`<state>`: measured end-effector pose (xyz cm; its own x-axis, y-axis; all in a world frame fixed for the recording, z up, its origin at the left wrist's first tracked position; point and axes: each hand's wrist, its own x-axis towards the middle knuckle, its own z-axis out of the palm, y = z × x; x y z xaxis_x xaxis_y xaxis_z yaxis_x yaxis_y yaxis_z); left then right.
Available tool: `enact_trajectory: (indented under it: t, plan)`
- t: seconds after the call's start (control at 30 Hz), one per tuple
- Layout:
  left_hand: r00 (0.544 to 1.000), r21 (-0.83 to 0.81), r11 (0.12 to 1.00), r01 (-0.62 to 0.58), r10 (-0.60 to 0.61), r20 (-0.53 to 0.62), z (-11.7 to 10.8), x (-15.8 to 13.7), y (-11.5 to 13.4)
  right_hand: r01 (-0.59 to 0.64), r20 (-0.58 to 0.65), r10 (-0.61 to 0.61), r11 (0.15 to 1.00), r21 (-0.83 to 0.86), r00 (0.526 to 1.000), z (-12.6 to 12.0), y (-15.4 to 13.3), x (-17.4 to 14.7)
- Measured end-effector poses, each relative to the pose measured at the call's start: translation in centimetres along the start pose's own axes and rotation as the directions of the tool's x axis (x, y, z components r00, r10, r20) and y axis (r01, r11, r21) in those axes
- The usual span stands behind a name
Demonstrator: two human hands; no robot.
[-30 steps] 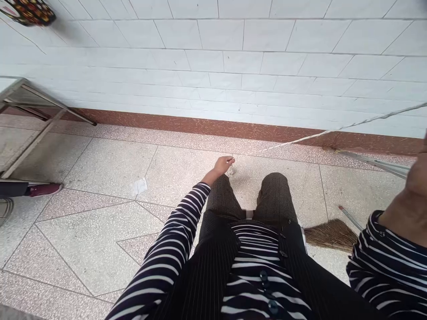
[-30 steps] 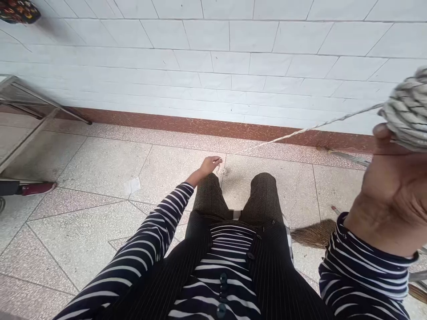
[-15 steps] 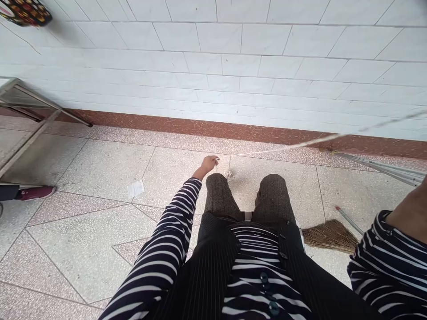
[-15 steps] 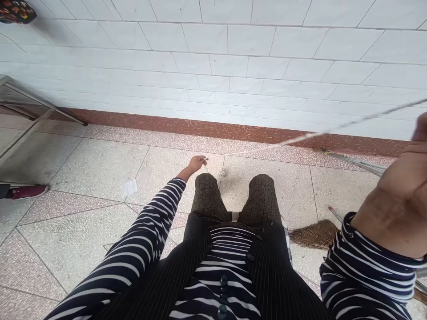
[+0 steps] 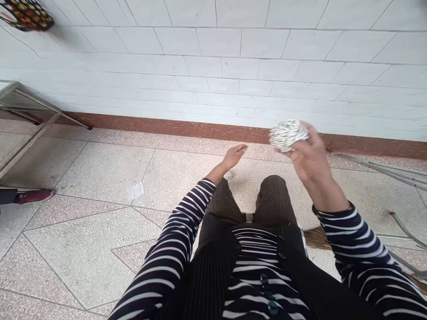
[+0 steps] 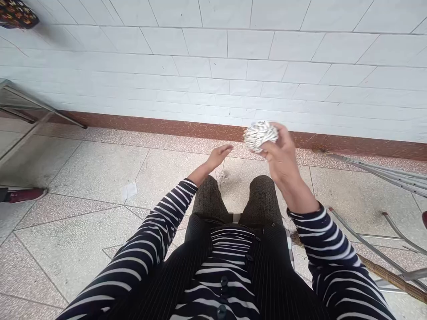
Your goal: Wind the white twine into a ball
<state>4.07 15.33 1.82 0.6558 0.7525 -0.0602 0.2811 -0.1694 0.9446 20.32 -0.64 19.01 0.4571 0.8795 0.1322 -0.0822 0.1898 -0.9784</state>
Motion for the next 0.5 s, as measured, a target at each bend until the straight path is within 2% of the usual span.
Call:
enact_trajectory:
  t: [0.1, 0.2, 0.27, 0.4, 0.5]
  plan:
    - [0.986, -0.309, 0.938, -0.159, 0.167, 0.001, 2.8, -0.3, 4.0, -0.132, 0.084, 0.131, 0.991, 0.012, 0.988, 1.1, 2.1, -0.1]
    - [0.984, -0.417, 0.896, -0.153, 0.175, 0.014, 4.8, -1.1, 5.5, -0.2, 0.139, 0.199, 0.98, -0.009, 0.97, 0.8, 2.7, -0.2]
    - [0.987, -0.37, 0.922, -0.116, 0.15, 0.064, 5.5, -2.1, 5.0, -0.224, 0.135, 0.224, 0.975, -0.017, 0.965, 0.3, 2.6, -0.1]
    - [0.98, -0.186, 0.978, -0.096, 0.125, 0.153, 5.7, -5.0, 2.1, -0.24, 0.073, 0.241, 0.971, -0.017, 0.968, -1.2, 2.5, 0.3]
    - [0.971, -0.049, 0.997, -0.061, 0.07, 0.23, 5.5, -7.4, 0.5, -0.182, -0.012, 0.183, 0.966, -0.182, 0.983, -2.6, 3.6, 0.9]
